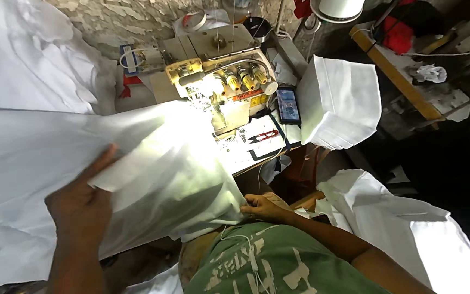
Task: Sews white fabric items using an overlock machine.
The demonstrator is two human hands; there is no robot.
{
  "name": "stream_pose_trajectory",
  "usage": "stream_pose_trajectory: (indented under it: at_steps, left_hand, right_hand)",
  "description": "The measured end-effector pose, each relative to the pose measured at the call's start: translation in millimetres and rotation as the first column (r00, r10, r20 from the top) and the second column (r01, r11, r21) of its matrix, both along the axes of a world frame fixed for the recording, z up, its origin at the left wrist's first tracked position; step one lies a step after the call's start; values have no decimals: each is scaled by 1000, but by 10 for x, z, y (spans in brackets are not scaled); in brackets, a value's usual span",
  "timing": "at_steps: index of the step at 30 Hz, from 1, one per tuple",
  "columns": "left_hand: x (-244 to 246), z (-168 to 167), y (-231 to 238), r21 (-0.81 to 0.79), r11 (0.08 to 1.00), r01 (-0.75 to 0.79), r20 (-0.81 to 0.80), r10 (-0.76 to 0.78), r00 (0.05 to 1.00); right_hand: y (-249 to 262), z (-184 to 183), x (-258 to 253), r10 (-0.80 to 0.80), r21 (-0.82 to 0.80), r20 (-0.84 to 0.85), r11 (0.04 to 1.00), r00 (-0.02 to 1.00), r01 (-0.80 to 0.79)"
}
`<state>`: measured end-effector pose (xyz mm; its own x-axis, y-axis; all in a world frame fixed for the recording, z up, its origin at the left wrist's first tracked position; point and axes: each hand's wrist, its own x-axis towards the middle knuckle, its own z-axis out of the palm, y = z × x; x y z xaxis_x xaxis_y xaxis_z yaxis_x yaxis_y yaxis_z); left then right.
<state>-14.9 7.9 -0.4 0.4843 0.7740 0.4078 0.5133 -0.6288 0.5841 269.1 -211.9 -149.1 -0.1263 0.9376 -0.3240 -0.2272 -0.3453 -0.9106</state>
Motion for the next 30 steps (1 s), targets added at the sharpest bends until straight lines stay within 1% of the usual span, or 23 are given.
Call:
stream_pose_trajectory:
  at_steps: [1,2,3,4,6,7,8,10,12,14,15,16,18,19,20,21,22,24,26,27,28,29,30]
  left_hand:
    - [-29,-62,98,-99,995,-29,117,41,992]
    - [-34,-110,175,-260,963,-67,249,134,959]
    - [-23,-133,223,-429,897,-107,333,267,904]
    - [-23,-160,258,-559,821,-115,376,375,847]
    - [-43,-252,282,-686,726,-56,446,480,755]
    - [-32,-264,271,-723,689,-47,449,521,726]
    - [-25,-269,276,-737,674,-49,448,542,711]
    - [-6,-231,316,-708,697,-112,426,548,720]
    - [29,-130,362,-589,779,-214,397,510,763]
    - [9,-58,471,-440,866,-237,386,421,821]
    - [-1,-39,525,-421,878,-230,368,397,841]
    - [14,-25,551,-466,851,-243,333,423,843]
    - [99,-37,558,-644,706,-295,243,554,796]
    - [109,-82,578,-706,650,-282,234,590,773]
    - [100,-126,603,-742,621,-252,250,605,755]
    - [91,-144,614,-759,614,-218,285,614,736]
    - [82,-141,617,-755,629,-186,333,611,718]
    - [20,-109,644,-679,720,-142,434,550,714]
    - [-103,-68,666,-517,849,-112,511,411,755]
    - [-176,-48,632,-424,903,-69,547,316,775]
    - [-189,2,510,-341,939,-39,557,235,797]
    - [-153,59,318,-271,962,-16,527,163,834]
    - [-67,116,70,-216,976,30,440,70,895]
  right_hand:
    - [0,6,-6,6,-3,5,1000,1000,-6]
    - [3,19,-10,11,-5,10,1000,1000,-10]
    - [7,32,-16,14,-4,17,1000,1000,-14]
    - [14,44,-20,11,3,31,1000,999,-11]
    - [22,55,-25,2,27,50,1000,999,-4]
    - [22,54,-22,6,37,47,999,999,-7]
    - [19,38,-18,13,51,30,999,999,-14]
    - [12,19,-9,45,59,-13,997,999,-44]
    - [5,25,0,71,39,-7,997,997,-71]
    - [2,12,2,66,32,10,997,998,-66]
    - [2,5,2,60,37,11,997,998,-60]
    - [-2,2,-1,55,42,9,998,998,-55]
    - [-6,6,-14,39,60,5,997,999,-39]
    - [-6,9,-16,34,69,5,997,999,-34]
    - [-5,13,-10,36,77,7,996,999,-36]
    - [-9,15,-1,43,79,8,996,999,-43]
    - [-15,14,7,56,72,9,996,998,-56]
    - [-16,29,12,81,50,21,995,996,-82]
    - [-4,68,9,73,67,45,995,996,-76]
    - [6,83,5,52,91,43,994,998,-56]
    - [19,98,-1,28,114,26,993,999,-31]
    - [39,134,-7,3,125,1,992,1000,-3]
    - [62,176,-17,-22,127,-29,992,999,26]
